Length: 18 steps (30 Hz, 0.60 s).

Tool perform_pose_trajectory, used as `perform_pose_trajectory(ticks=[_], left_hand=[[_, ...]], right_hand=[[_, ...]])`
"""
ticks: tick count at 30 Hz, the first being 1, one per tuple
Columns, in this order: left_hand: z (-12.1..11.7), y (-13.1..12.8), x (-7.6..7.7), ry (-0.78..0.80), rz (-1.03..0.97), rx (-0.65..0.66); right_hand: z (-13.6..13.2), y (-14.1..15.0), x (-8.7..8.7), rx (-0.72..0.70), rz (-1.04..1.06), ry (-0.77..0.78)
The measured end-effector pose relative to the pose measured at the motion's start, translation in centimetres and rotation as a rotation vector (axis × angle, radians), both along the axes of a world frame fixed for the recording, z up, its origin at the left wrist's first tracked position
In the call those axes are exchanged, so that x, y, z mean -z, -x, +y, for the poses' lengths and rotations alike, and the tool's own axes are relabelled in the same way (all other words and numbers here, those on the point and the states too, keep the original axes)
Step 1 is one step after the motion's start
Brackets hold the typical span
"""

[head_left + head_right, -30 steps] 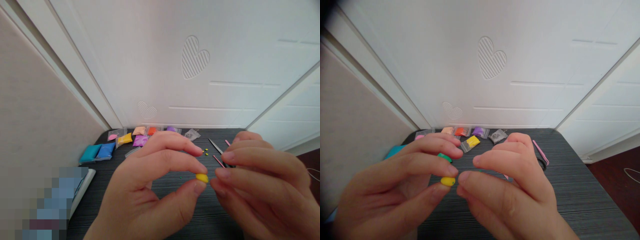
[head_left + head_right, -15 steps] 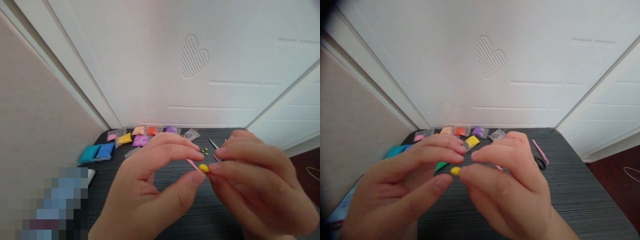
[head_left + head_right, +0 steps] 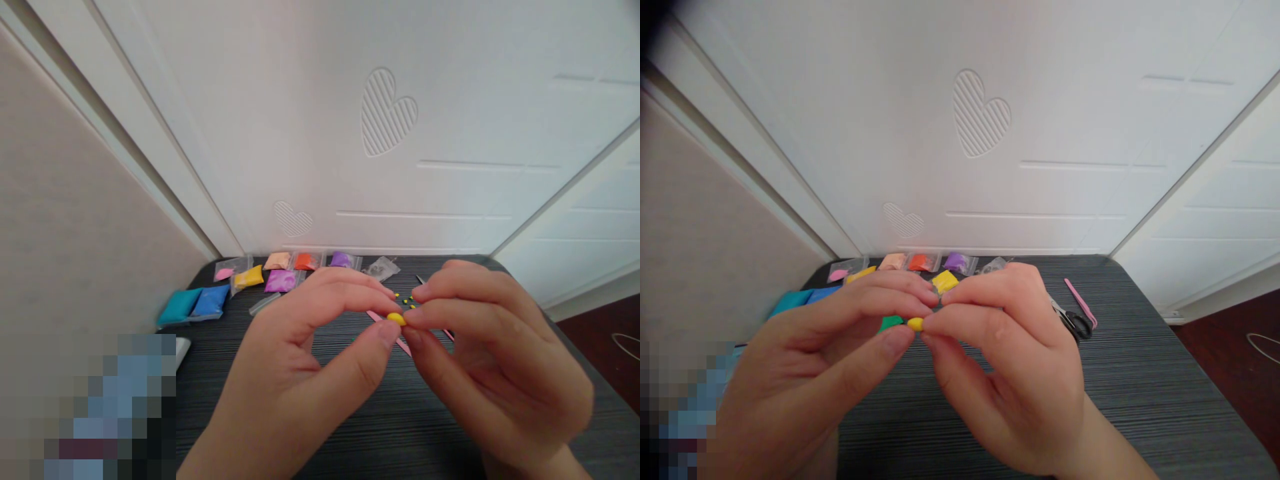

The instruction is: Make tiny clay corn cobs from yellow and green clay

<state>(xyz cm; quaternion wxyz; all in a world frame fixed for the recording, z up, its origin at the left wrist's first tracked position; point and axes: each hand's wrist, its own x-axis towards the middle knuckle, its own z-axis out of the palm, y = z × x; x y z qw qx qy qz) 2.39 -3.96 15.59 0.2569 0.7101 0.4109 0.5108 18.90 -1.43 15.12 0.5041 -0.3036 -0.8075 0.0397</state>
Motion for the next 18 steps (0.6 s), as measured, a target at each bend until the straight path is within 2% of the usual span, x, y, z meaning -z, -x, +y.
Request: perform_pose_trajectory(ticks=[8, 14, 18], left_hand=[[-0.02, 0.24, 0.31, -0.008, -0.029, -0.043], [-0.03, -0.21, 0.21, -0.008, -0.046, -0.064], [0.14, -0.21, 0.15, -0.007, -0.051, -0.071]], right_hand=[[0.14, 0.1, 0.03, -0.011, 0.019, 0.019], [0.11, 0.4, 0.34, -0.084, 0.136, 0.002], [0.21, 0.38, 0.39, -0.112, 0.136, 0.013]])
